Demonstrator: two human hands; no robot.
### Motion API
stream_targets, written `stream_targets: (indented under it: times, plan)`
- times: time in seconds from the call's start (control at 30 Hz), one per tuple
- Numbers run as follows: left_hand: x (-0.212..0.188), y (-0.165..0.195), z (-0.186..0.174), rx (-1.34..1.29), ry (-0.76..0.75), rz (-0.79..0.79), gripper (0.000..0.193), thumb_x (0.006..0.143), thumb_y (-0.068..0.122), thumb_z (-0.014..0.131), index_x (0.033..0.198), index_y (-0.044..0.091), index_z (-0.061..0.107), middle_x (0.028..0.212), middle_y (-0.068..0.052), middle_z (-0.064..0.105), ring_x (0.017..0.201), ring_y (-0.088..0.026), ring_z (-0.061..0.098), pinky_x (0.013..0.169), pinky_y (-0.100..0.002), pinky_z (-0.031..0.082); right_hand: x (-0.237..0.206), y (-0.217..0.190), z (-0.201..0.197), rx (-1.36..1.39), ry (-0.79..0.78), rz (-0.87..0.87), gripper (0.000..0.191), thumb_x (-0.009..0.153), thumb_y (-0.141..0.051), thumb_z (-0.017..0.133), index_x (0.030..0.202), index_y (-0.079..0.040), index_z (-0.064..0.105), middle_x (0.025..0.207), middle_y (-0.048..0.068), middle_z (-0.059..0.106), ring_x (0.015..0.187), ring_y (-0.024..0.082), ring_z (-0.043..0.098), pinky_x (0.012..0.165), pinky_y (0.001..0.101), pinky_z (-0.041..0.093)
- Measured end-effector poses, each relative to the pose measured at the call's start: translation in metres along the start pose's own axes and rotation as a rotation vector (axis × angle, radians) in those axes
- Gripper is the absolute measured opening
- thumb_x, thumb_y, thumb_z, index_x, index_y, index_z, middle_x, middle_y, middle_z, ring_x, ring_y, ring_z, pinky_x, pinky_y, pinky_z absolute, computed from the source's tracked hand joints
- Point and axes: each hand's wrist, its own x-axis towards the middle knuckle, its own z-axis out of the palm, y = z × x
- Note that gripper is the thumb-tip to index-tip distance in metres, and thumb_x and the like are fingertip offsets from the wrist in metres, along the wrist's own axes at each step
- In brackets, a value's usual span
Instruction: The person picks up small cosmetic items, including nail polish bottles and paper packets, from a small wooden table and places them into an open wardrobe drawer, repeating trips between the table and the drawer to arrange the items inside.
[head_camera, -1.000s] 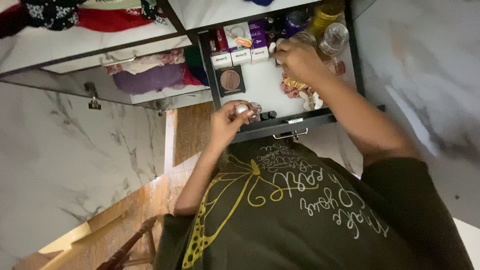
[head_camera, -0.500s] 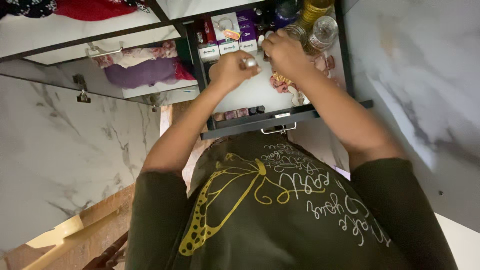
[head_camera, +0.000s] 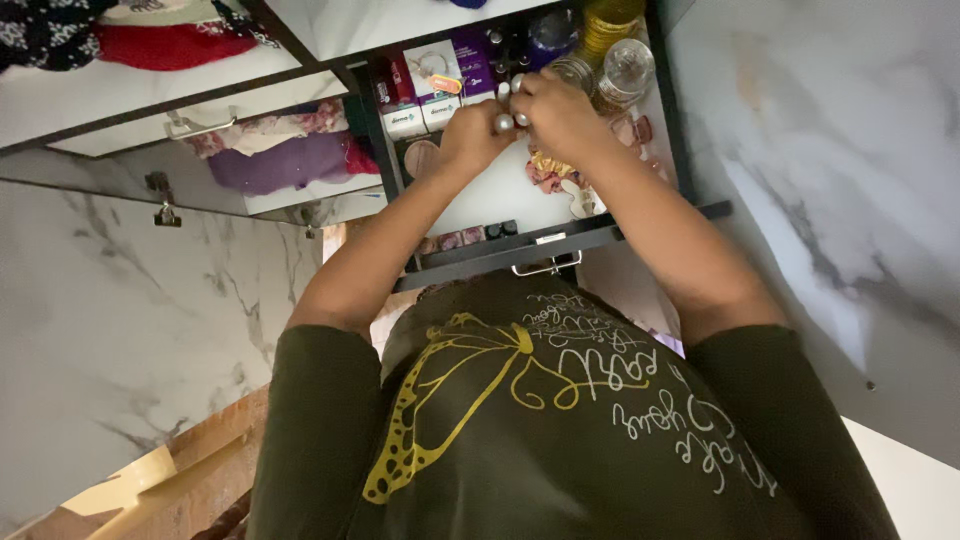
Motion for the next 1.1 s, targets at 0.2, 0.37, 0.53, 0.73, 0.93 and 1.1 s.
stream_targets:
  times: [0.2, 0.37, 0.53, 0.73, 0.93, 1.1]
  plan:
    - [-0.001, -0.002, 0.001, 0.070, -0.012, -0.009, 0.036, 0.073, 0.027, 0.088, 0.095, 0.004, 0.072, 0.086, -0.022, 0.073, 0.082, -0.040, 0.071, 0.070, -0.048, 0.056, 0.000, -0.001, 0.002, -0.025, -0.005, 0.003, 0.029, 0.069, 0.002, 0.075, 0.098, -0.005, 0.072, 0.115, 0.011, 0.064, 0.110, 0.038, 0.060, 0.085, 0.0467, 0.055]
    - [-0.003, -0.006, -0.007, 0.011, 0.012, 0.102, 0.038, 0.079, 0.014, 0.081, 0.115, 0.005, 0.068, 0.090, -0.021, 0.073, 0.084, -0.041, 0.071, 0.072, -0.049, 0.056, 0.001, -0.003, -0.001, -0.007, -0.029, 0.027, 0.036, 0.061, -0.001, 0.077, 0.096, -0.005, 0.072, 0.114, 0.011, 0.064, 0.109, 0.037, 0.059, 0.085, 0.0473, 0.054]
    - [-0.004, -0.006, -0.005, 0.185, 0.008, 0.208, 0.034, 0.082, 0.012, 0.079, 0.112, 0.004, 0.065, 0.093, -0.020, 0.072, 0.086, -0.041, 0.070, 0.072, -0.050, 0.055, -0.001, -0.004, -0.002, 0.005, -0.048, 0.068, 0.027, 0.071, 0.003, 0.074, 0.097, -0.005, 0.072, 0.116, 0.009, 0.064, 0.112, 0.035, 0.059, 0.088, 0.0468, 0.054]
    - [-0.003, -0.009, -0.003, 0.339, -0.014, 0.236, 0.037, 0.079, 0.024, 0.083, 0.103, 0.002, 0.065, 0.091, -0.017, 0.071, 0.080, -0.038, 0.071, 0.068, -0.047, 0.056, -0.004, 0.001, 0.006, -0.025, -0.001, 0.031, 0.030, 0.071, 0.002, 0.075, 0.100, -0.006, 0.073, 0.116, 0.010, 0.064, 0.111, 0.036, 0.059, 0.087, 0.0471, 0.054]
    - [-0.006, -0.010, -0.006, 0.340, 0.004, 0.282, 0.059, 0.077, 0.029, 0.087, 0.121, 0.000, 0.061, 0.094, -0.017, 0.070, 0.081, -0.037, 0.071, 0.068, -0.046, 0.056, -0.001, 0.002, 0.008, 0.002, 0.011, 0.027, 0.027, 0.073, -0.002, 0.076, 0.099, -0.005, 0.073, 0.112, 0.010, 0.065, 0.109, 0.034, 0.060, 0.087, 0.0459, 0.054]
    - [-0.008, -0.008, -0.013, 0.272, -0.071, 0.247, 0.068, 0.070, 0.028, 0.088, 0.125, 0.003, 0.057, 0.096, -0.019, 0.069, 0.080, -0.040, 0.070, 0.067, -0.047, 0.056, 0.001, -0.003, 0.002, -0.036, -0.002, 0.031, 0.025, 0.071, -0.009, 0.081, 0.094, -0.003, 0.072, 0.108, 0.013, 0.065, 0.107, 0.035, 0.060, 0.082, 0.0459, 0.054]
